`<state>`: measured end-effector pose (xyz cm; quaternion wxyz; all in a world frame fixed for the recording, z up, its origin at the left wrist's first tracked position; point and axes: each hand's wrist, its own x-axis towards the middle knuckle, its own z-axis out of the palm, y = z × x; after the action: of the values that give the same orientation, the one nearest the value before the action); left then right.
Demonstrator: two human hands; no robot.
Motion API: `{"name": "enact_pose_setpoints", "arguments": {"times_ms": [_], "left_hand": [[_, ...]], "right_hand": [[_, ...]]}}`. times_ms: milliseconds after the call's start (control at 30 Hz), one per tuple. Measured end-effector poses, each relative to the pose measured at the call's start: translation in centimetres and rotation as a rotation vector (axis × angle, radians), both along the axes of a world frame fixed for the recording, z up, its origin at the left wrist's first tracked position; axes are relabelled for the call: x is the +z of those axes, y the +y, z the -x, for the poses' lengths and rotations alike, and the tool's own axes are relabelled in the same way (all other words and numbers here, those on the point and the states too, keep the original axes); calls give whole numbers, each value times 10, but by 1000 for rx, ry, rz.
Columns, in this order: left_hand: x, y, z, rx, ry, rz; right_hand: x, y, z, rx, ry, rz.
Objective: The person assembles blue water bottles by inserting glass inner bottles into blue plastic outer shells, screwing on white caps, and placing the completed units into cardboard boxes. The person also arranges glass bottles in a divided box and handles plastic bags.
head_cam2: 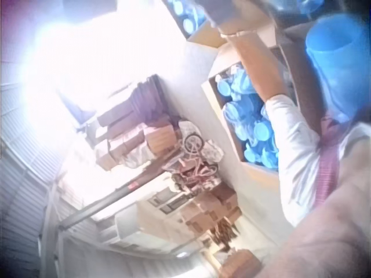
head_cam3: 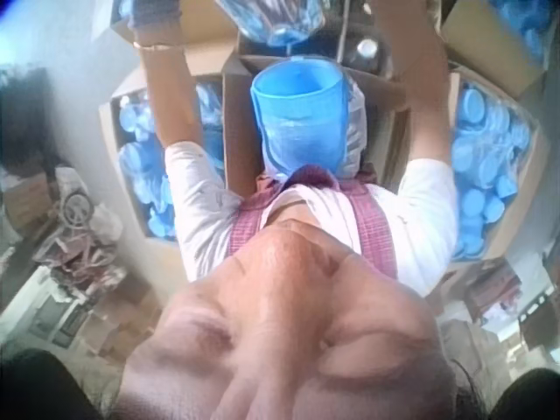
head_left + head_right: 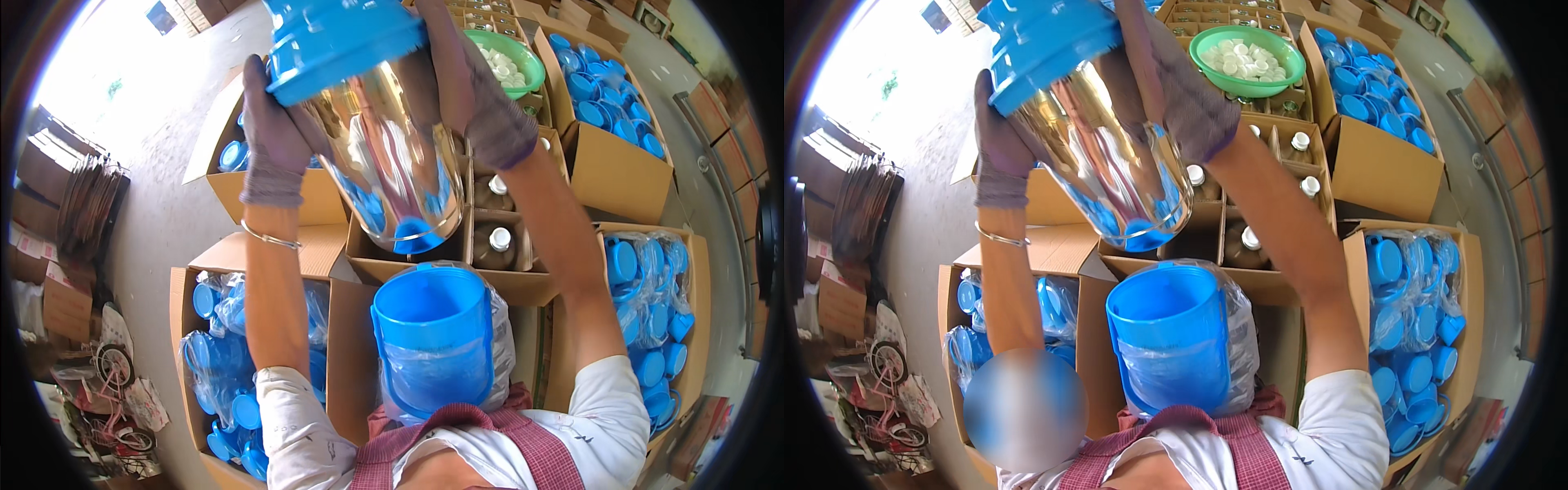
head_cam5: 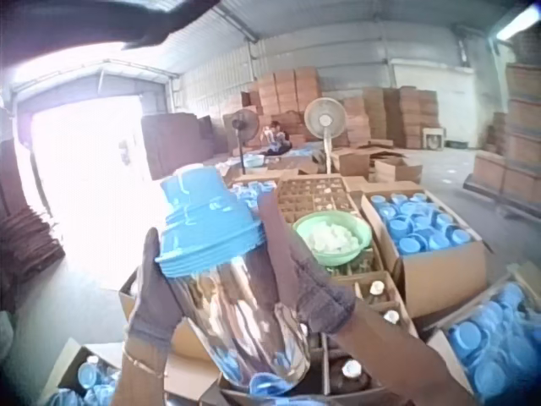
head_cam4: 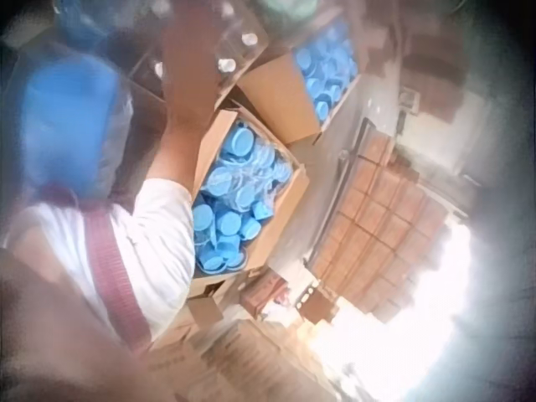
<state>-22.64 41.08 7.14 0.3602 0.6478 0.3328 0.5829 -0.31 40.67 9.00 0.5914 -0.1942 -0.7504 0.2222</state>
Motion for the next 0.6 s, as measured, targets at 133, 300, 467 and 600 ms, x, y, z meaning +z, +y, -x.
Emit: {"name": "enact_pose_setpoints", "arguments": {"times_ms": [133, 300, 467, 600], "left_hand": [[-4, 2, 8, -244, -292, 335], [-37, -37, -12, -353, -557, 718], [-89, -87, -13, -638, -549, 772], [-133, -127, -12, -649, -499, 867]], "right_hand": [[-9, -21, -12, -95, -177, 123], [-63, -53, -25, -352, -386, -131], [-109, -107, -37, -254, -433, -47], [-139, -163, -48, -180, -450, 228]]}}
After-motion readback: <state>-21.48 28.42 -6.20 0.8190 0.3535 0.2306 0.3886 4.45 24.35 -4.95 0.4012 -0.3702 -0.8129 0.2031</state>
